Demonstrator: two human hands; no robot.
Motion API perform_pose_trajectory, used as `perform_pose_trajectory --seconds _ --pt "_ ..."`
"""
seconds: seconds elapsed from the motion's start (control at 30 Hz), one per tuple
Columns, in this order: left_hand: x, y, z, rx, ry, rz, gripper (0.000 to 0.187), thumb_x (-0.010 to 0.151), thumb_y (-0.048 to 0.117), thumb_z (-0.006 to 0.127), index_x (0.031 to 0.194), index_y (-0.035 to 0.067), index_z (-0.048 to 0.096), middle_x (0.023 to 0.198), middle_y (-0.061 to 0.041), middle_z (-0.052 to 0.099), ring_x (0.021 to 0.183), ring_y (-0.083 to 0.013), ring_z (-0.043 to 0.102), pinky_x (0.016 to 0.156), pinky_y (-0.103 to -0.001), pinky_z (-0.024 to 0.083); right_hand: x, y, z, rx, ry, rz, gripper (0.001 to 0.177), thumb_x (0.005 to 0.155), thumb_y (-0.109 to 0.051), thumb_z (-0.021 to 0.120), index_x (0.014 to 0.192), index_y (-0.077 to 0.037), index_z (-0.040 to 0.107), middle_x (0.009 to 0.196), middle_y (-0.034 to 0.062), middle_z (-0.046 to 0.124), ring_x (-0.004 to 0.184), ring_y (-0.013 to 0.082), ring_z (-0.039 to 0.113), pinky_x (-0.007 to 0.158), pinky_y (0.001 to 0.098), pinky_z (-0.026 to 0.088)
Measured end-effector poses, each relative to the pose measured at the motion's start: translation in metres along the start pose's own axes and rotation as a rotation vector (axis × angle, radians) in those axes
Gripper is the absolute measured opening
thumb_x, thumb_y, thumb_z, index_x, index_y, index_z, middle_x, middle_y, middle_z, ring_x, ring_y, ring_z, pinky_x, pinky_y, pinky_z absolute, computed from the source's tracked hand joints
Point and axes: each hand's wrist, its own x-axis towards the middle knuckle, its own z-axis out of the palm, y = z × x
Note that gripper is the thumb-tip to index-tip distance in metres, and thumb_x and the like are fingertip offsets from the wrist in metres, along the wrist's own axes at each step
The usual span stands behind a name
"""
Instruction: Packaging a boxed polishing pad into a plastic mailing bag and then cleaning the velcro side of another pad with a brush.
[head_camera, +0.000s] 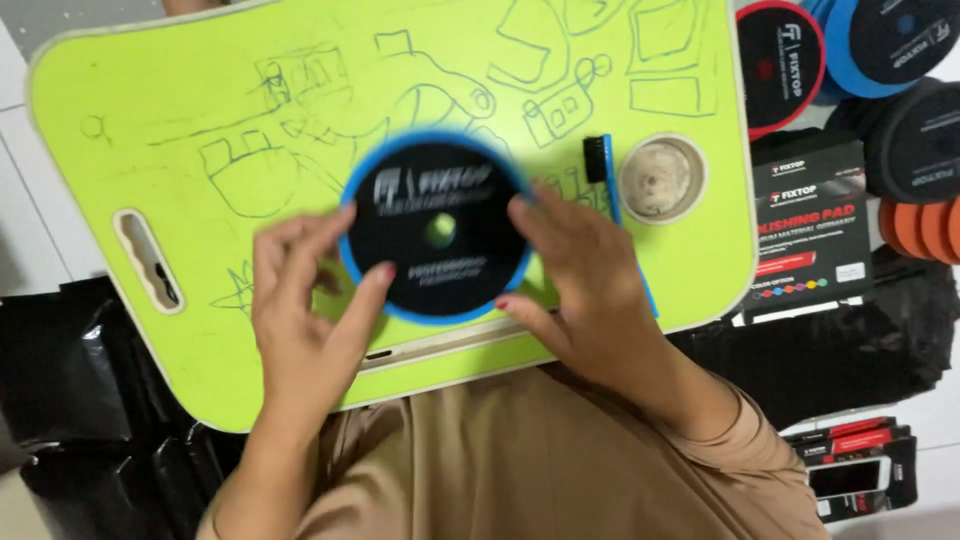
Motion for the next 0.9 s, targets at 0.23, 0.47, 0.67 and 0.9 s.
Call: perform_pose_trajectory --seconds 0.23,0.47,0.67,0.9 --pt "-0.057 -0.074 0.007 0.085 -0.089 0.093 0.107 0.075 0.066 0.077 0.159 0.019 0.029 0.164 -0.025 0.026 0.155 -0.0449 0.026 0.128 -0.064 0.024 -0.056 0.036 -0.006 -0.405 0.073 0.267 0.069 0.097 -0.046 0.069 0.141 0.007 0.058 0.128 0.0278 0.065 0.116 0.0457 0.061 0.096 0.0532 0.045" --pt "-0.061 -0.084 0.036 0.387 -0.076 0.141 0.124 0.065 0.08 0.089 0.156 0.016 0.035 0.166 -0.027 0.021 0.157 -0.047 0.025 0.122 -0.073 0.019 -0.087 0.038 0.005 -0.514 0.237 0.34 0.009 0.113 -0.009 0.068 0.116 -0.001 0.068 0.106 0.0141 0.069 0.082 0.0333 0.062 0.07 0.0446 0.043" --pt "-0.06 -0.085 0.037 0.398 0.034 0.189 0.118 0.065 0.083 0.086 0.149 0.012 0.045 0.158 -0.027 0.036 0.15 -0.0452 0.039 0.118 -0.073 0.029 -0.062 -0.011 0.014 -0.084 -0.057 -0.102 0.024 0.104 0.001 0.056 0.122 -0.009 0.068 0.095 0.0091 0.068 0.082 0.0234 0.067 0.068 0.0339 0.051" --pt "-0.057 -0.083 0.035 0.403 0.016 0.181 0.118 0.061 0.072 0.098 0.147 0.01 0.046 0.157 -0.027 0.039 0.15 -0.0409 0.04 0.119 -0.069 0.027 -0.067 0.031 -0.01 -0.188 0.25 0.153 0.031 0.11 0.024 0.067 0.137 0.009 0.073 0.112 0.0253 0.066 0.096 0.0321 0.059 0.085 0.04 0.048"
